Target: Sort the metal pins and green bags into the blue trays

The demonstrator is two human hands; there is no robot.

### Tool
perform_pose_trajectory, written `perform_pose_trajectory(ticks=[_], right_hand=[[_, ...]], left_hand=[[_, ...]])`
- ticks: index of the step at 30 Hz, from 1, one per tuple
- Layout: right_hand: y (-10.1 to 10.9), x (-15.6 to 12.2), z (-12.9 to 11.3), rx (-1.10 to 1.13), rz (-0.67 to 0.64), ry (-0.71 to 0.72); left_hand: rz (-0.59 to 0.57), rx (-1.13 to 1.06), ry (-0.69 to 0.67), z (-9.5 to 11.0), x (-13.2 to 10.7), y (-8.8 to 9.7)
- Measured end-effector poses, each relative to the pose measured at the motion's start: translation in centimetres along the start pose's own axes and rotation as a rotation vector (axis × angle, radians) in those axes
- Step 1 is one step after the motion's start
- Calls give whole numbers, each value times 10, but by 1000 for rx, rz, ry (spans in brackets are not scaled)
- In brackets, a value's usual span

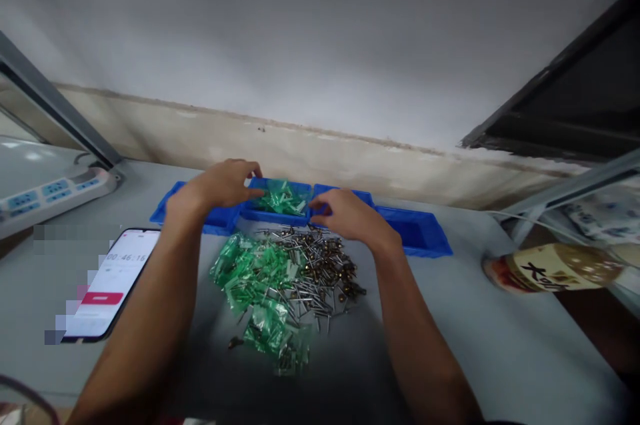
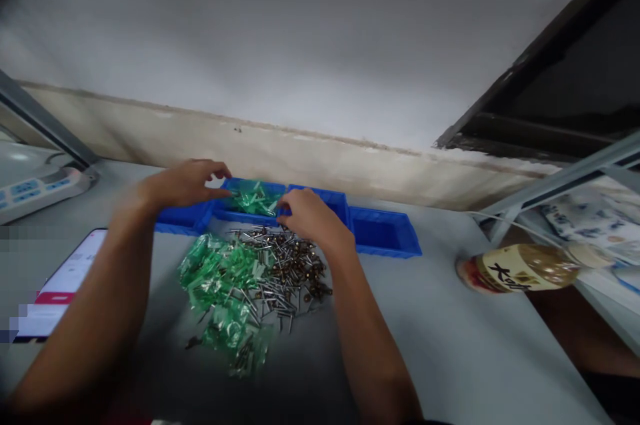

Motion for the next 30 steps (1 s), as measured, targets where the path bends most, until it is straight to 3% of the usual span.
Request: perform_pose_trajectory(ticks=[2, 5, 8, 13, 19, 24, 27, 30], right_hand=[[-9, -11, -11, -84, -126, 28], [-17, -25, -37, -143, -174, 120], [-33, -30, -50, -183, -212, 142], [-67, -29, -41, -349, -256, 87], [-84, -23, -35, -395, -262, 109], [-89, -17, -32, -376, -332, 96], [-78, -15, -32, -297, -347, 121], [-62, -15, -33, -74, -477, 185]], left_hand=[[-136, -6, 39, 0, -12, 0], [-115, 74, 35, 8, -18, 10], [-134, 48, -37, 24, -9, 1], [-300, 5, -62, 44, 5, -26], [-285, 9, -81, 47, 10, -33], [-254, 14, -108, 47, 14, -37], [-206, -15, -141, 55, 16, -31], [-191, -114, -213, 65, 16, -25]])
Point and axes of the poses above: each hand's wrist, its own x-axis towards the middle knuckle, its own y-axis out of the back of the hand, z = x × y, the point moved 8 cm from there along x, towards the middle knuckle, and after that the axes turned 12 degrees about -y, right-handed, at the moved point
